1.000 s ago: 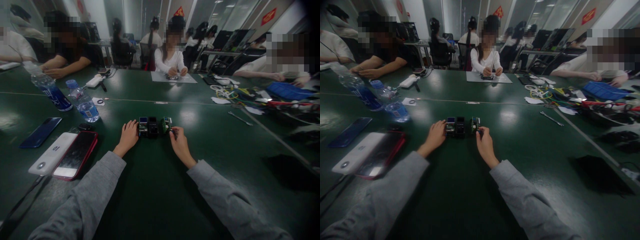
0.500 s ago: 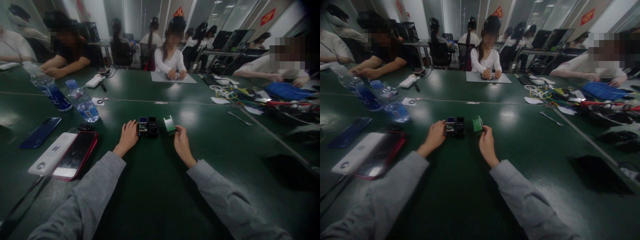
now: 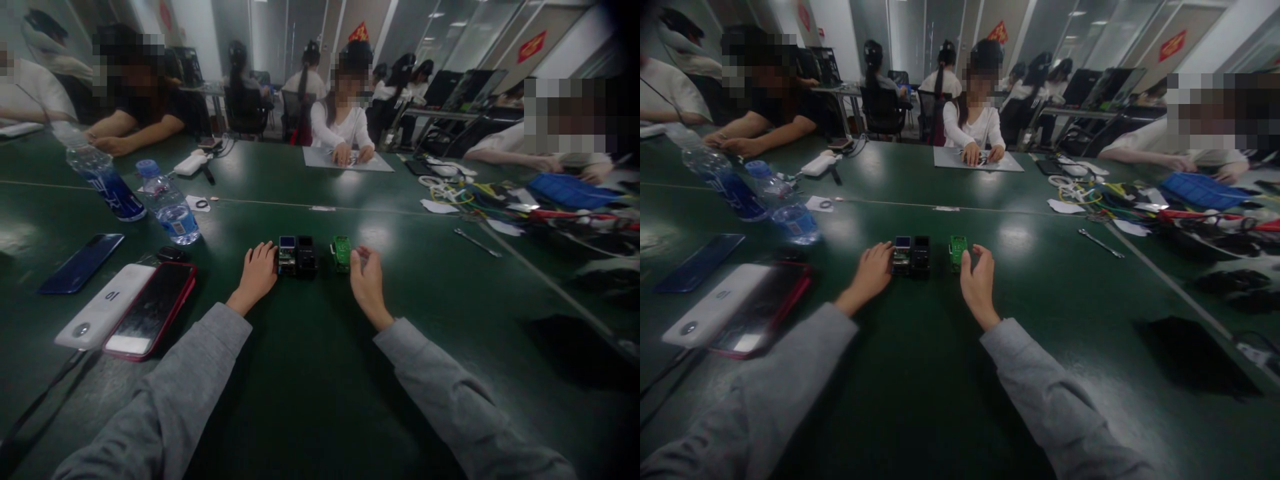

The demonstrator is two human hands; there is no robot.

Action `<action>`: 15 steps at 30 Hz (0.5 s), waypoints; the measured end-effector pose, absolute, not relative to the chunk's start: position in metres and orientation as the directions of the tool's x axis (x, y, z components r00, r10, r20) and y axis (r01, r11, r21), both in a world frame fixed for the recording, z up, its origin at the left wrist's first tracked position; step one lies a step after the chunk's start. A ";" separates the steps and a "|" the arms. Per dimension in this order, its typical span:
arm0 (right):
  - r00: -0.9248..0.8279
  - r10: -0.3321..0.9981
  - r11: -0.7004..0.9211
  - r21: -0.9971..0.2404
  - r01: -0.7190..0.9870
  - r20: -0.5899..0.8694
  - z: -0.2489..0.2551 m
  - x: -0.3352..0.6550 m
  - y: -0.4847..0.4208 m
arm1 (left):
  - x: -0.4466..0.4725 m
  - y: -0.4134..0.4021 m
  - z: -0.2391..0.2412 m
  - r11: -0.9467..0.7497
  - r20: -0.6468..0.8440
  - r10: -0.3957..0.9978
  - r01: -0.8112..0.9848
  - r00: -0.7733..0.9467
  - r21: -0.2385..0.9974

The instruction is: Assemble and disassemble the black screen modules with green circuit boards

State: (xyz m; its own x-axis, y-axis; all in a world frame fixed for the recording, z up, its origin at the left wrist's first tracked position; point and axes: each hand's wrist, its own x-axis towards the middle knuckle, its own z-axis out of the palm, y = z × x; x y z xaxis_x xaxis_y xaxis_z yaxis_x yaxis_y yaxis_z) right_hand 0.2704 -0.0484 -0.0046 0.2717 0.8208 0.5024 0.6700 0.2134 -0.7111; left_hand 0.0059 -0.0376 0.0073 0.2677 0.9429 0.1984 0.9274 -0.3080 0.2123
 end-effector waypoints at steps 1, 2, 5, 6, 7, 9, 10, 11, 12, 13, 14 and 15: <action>0.241 0.822 0.224 -0.683 0.696 0.516 -0.004 0.267 -0.044 | 0.006 -0.038 0.007 -0.310 0.201 0.942 0.927 0.268 0.212; 0.208 0.825 0.232 -0.650 0.724 0.525 -0.003 0.265 -0.040 | 0.006 -0.038 0.007 -0.309 0.204 0.942 0.927 0.267 0.212; 0.108 0.842 0.245 -0.554 0.796 0.528 -0.003 0.261 -0.031 | 0.006 -0.038 0.007 -0.306 0.207 0.942 0.928 0.264 0.211; 0.081 0.854 0.248 -0.538 0.806 0.515 -0.003 0.263 -0.031 | 0.006 -0.038 0.007 -0.303 0.205 0.943 0.929 0.261 0.210; 0.059 0.865 0.252 -0.531 0.809 0.498 -0.002 0.267 -0.032 | 0.007 -0.038 0.008 -0.301 0.202 0.944 0.930 0.260 0.209; 0.014 0.884 0.269 -0.533 0.802 0.468 -0.002 0.285 -0.039 | 0.007 -0.039 0.009 -0.300 0.196 0.945 0.931 0.261 0.208; -0.006 0.889 0.279 -0.532 0.799 0.457 -0.002 0.298 -0.044 | 0.007 -0.039 0.009 -0.299 0.194 0.946 0.931 0.260 0.208; -0.019 0.893 0.283 -0.528 0.800 0.450 -0.003 0.315 -0.051 | 0.007 -0.039 0.010 -0.299 0.193 0.946 0.931 0.261 0.209; -0.014 0.897 0.269 -0.520 0.811 0.443 -0.004 0.335 -0.059 | 0.007 -0.039 0.010 -0.302 0.192 0.945 0.930 0.263 0.210; 0.023 0.903 0.222 -0.512 0.830 0.428 -0.005 0.357 -0.068 | 0.007 -0.039 0.010 -0.304 0.192 0.945 0.929 0.266 0.211; 0.085 0.904 0.155 -0.507 0.848 0.419 -0.005 0.381 -0.079 | 0.007 -0.039 0.009 -0.306 0.193 0.944 0.928 0.267 0.213; 0.143 0.904 0.087 -0.502 0.861 0.403 -0.004 0.405 -0.090 | 0.007 -0.039 0.009 -0.307 0.194 0.944 0.927 0.268 0.215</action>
State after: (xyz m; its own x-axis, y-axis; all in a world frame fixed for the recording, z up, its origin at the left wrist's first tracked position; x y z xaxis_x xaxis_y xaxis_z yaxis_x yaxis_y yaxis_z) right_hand 0.4053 -0.0904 -0.0040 0.1432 0.9041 0.4026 0.8606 0.0872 -0.5018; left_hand 0.0067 -0.0392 0.0088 0.2678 0.9437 0.1942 0.9271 -0.3073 0.2147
